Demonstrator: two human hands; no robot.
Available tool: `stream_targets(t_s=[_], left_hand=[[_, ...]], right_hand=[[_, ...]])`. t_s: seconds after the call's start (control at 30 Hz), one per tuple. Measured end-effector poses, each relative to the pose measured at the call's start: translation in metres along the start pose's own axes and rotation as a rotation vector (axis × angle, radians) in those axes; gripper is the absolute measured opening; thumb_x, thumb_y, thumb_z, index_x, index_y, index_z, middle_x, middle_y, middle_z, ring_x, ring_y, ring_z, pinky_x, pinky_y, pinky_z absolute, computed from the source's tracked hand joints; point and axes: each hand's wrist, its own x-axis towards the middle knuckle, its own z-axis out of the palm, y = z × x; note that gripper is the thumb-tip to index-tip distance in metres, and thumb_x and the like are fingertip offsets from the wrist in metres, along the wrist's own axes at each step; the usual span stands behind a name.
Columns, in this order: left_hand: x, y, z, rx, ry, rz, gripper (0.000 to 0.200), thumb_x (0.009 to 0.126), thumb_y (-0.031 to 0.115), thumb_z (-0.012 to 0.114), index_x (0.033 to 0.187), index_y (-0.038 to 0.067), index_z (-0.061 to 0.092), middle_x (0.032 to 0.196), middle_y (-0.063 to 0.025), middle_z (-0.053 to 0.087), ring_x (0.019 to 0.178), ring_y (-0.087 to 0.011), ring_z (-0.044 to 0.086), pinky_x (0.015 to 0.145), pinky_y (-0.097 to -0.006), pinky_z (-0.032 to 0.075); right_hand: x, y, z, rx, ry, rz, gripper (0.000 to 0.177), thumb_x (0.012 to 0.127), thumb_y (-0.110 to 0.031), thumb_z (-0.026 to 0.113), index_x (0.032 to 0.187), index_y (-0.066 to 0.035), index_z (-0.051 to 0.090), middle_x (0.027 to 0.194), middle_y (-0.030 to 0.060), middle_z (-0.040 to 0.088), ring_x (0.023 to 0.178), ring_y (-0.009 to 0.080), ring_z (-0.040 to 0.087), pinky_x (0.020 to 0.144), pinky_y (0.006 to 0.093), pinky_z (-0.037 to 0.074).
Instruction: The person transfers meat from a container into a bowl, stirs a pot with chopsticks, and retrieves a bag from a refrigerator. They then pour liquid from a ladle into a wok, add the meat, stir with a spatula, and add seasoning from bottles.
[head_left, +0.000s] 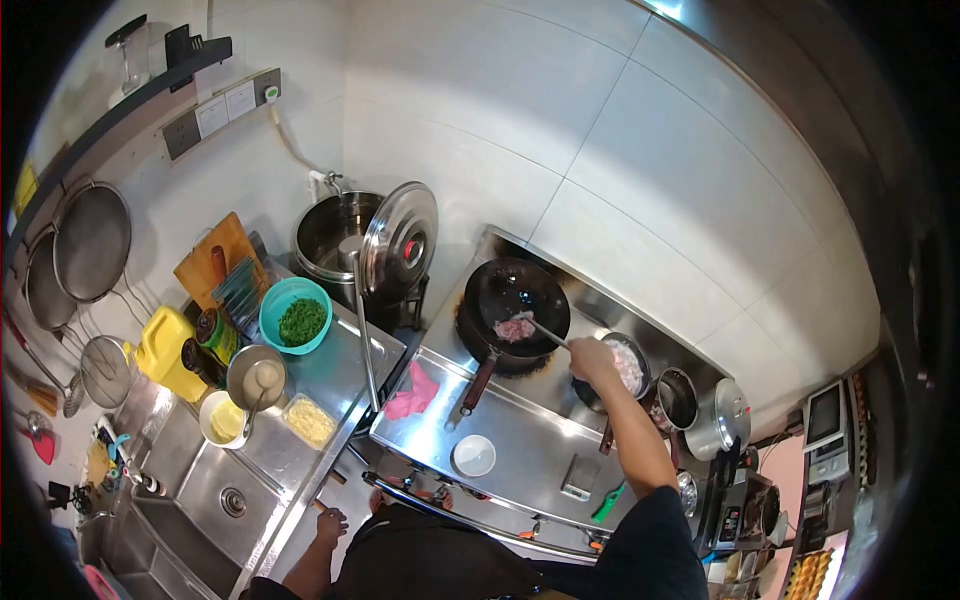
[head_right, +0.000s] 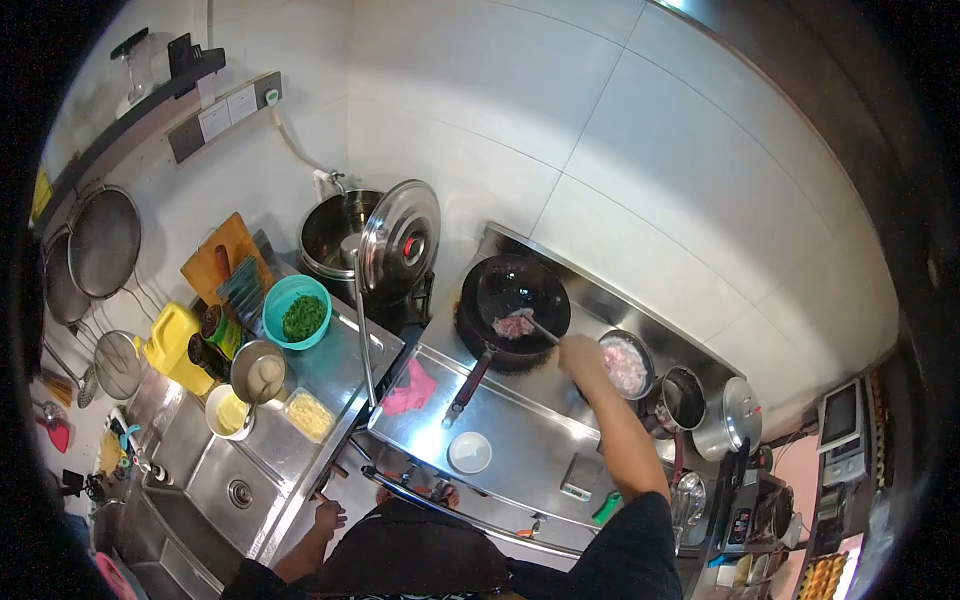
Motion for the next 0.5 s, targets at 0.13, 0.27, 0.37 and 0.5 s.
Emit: stream_targets(t_s=[0.13,0.27,0.37,0.5], left_hand=[[0.008,-0.01,-0.01,0.0,-0.035,-0.037,0.025,0.09,0.013,0.057,0.114,0.006,0.057,0.088,-0.0115,0.065,0.063,-0.0214,0.064,0.05,-0.0329,0.05],[0.068,-0.061,-0.04,0.365,-0.237,0.232,0.024,0.09,0.012,0.055,0.113,0.006,0.057,0.088,-0.0113,0.066,0.064,-0.0216,0.064,0.051,-0.0343,0.051],[0.059,-0.049,-0.031,0.216,-0.154,0.095,0.023,0.09,0.012,0.054,0.112,0.006,0.058,0.087,-0.0111,0.066,0.064,-0.0217,0.064,0.052,-0.0348,0.051],[0.028,-0.016,-0.013,0.099,-0.052,-0.03,0.023,0.091,0.011,0.053,0.112,0.005,0.057,0.087,-0.0112,0.066,0.062,-0.0209,0.064,0.051,-0.0344,0.05]], right_hand=[[-0.034,0.001,0.002,-0.014,-0.039,-0.032,0.035,0.08,-0.01,0.057,0.112,-0.012,0.068,0.099,0.0196,0.07,0.096,0.0363,0.068,0.083,0.048,0.054],[-0.021,-0.002,0.039,0.17,0.023,0.059,0.035,0.08,-0.009,0.056,0.113,-0.01,0.067,0.099,0.0209,0.069,0.095,0.0375,0.067,0.083,0.0488,0.053],[-0.014,-0.003,0.047,0.251,0.127,0.125,0.032,0.083,-0.011,0.054,0.114,-0.009,0.065,0.097,0.0235,0.068,0.095,0.039,0.067,0.083,0.0497,0.053],[-0.008,-0.018,0.061,0.304,0.127,0.211,0.032,0.086,-0.011,0.052,0.117,-0.011,0.062,0.097,0.024,0.068,0.095,0.0399,0.067,0.083,0.0499,0.053]])
